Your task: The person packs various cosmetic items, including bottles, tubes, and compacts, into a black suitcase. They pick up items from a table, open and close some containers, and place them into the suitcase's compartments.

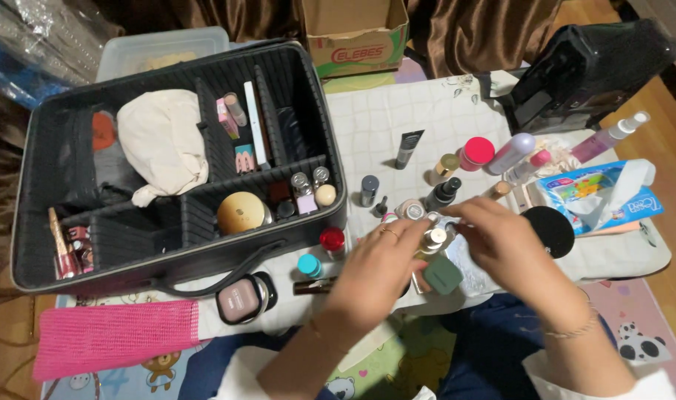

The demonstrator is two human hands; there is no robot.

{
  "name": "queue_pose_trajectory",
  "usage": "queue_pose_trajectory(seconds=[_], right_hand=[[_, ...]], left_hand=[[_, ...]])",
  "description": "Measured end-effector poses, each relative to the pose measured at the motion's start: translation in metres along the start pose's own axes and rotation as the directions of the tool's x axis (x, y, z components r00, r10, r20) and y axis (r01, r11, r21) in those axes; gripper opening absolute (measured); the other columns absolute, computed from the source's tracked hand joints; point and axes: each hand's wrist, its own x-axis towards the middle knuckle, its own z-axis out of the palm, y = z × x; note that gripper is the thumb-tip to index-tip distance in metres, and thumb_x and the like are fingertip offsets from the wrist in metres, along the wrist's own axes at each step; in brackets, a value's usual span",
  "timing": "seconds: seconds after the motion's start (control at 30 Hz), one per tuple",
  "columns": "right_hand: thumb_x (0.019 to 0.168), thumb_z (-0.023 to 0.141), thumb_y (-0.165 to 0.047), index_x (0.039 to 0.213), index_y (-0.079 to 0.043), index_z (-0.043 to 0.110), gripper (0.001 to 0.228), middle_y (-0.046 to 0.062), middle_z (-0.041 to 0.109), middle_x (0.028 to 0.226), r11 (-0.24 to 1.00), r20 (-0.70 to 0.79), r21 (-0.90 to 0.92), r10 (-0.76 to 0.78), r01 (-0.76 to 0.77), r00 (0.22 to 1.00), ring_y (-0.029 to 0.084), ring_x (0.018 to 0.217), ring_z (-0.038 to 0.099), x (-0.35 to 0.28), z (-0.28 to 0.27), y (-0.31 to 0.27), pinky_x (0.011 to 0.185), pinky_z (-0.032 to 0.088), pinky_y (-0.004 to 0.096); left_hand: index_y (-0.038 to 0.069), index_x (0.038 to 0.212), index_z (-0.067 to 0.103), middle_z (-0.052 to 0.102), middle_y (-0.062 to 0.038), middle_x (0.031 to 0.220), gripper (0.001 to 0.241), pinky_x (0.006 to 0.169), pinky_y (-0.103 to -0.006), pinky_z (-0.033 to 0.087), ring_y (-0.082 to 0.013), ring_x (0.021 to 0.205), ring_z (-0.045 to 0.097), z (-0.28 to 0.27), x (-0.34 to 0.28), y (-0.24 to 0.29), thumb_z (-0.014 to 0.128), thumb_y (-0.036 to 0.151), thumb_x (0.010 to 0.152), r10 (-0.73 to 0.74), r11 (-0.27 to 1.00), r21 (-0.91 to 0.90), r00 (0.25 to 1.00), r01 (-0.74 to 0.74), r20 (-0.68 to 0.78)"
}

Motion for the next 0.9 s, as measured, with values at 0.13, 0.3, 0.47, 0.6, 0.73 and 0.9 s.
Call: queue_pose_trajectory(seconds=[0.13, 0.3, 0.47, 0.6, 0.73, 0.9], right_hand=[[0.076, 0.065, 0.011, 0.122, -0.010, 0.068, 0.050, 0.005, 0.070, 0.113, 0.996, 0.003, 0.038, -0.080, 0.080, 0.997, 0.022, 0.084, 0.070, 0.009, 0.015, 0.008, 0.069, 0.056, 0.031], [0.093, 0.060, -0.001, 0.115, -0.014, 0.071, 0.028, 0.010, 0.072, 0.113, 0.993, 0.068, 0.007, -0.114, 0.114, 0.991, 0.036, 0.110, 0.069, 0.014, 0.027, 0.022, 0.093, 0.056, 0.046], [0.090, 0.067, -0.005, 0.111, -0.017, 0.071, 0.025, 0.005, 0.073, 0.108, 0.992, 0.029, 0.005, -0.129, 0.129, 0.991, 0.030, 0.108, 0.071, 0.016, 0.033, 0.030, 0.092, 0.057, 0.042], [0.090, 0.067, -0.002, 0.113, -0.016, 0.071, 0.027, 0.007, 0.073, 0.107, 0.992, -0.016, -0.006, -0.130, 0.130, 0.991, 0.031, 0.107, 0.071, 0.013, 0.028, 0.028, 0.092, 0.056, 0.042], [0.090, 0.067, -0.002, 0.112, -0.016, 0.072, 0.026, 0.006, 0.073, 0.107, 0.992, -0.017, 0.009, -0.123, 0.123, 0.992, 0.030, 0.107, 0.071, 0.012, 0.027, 0.029, 0.093, 0.056, 0.042], [0.089, 0.066, 0.000, 0.109, -0.015, 0.072, 0.026, 0.008, 0.074, 0.103, 0.990, 0.015, -0.005, -0.138, 0.138, 0.990, 0.033, 0.105, 0.071, 0.014, 0.027, 0.020, 0.091, 0.057, 0.044]], left_hand=[[0.003, 0.138, 0.055, 0.060, -0.014, 0.133, 0.053, 0.097, -0.0435, 0.047, -0.0318, 0.117, 0.060, 0.036, 0.001, 0.005, 0.071, 0.015, 0.089, 0.014, 0.998, -0.058, 0.985, -0.024, -0.170], [0.017, 0.132, 0.061, 0.065, -0.005, 0.120, 0.033, 0.094, -0.0396, 0.055, -0.0271, 0.115, 0.066, 0.060, 0.001, -0.015, 0.063, 0.028, 0.101, -0.068, 0.995, -0.086, 0.975, 0.051, -0.209], [0.022, 0.131, 0.062, 0.065, -0.001, 0.120, 0.032, 0.094, -0.0360, 0.056, -0.0219, 0.114, 0.067, 0.064, 0.001, -0.015, 0.063, 0.030, 0.101, -0.105, 0.992, -0.086, 0.968, 0.087, -0.227], [0.019, 0.135, 0.061, 0.065, -0.004, 0.120, 0.033, 0.095, -0.0390, 0.056, -0.0245, 0.115, 0.066, 0.062, 0.004, -0.006, 0.060, 0.024, 0.102, -0.054, 0.998, -0.046, 0.967, 0.044, -0.247], [0.018, 0.137, 0.060, 0.064, -0.005, 0.122, 0.035, 0.095, -0.0389, 0.056, -0.0250, 0.115, 0.066, 0.064, 0.003, -0.006, 0.060, 0.021, 0.102, -0.040, 0.999, -0.019, 0.962, 0.037, -0.271], [0.018, 0.139, 0.059, 0.062, -0.003, 0.128, 0.041, 0.098, -0.0384, 0.054, -0.0241, 0.119, 0.065, 0.050, -0.009, -0.002, 0.063, 0.026, 0.100, -0.051, 0.998, 0.012, 0.944, 0.058, -0.326]])
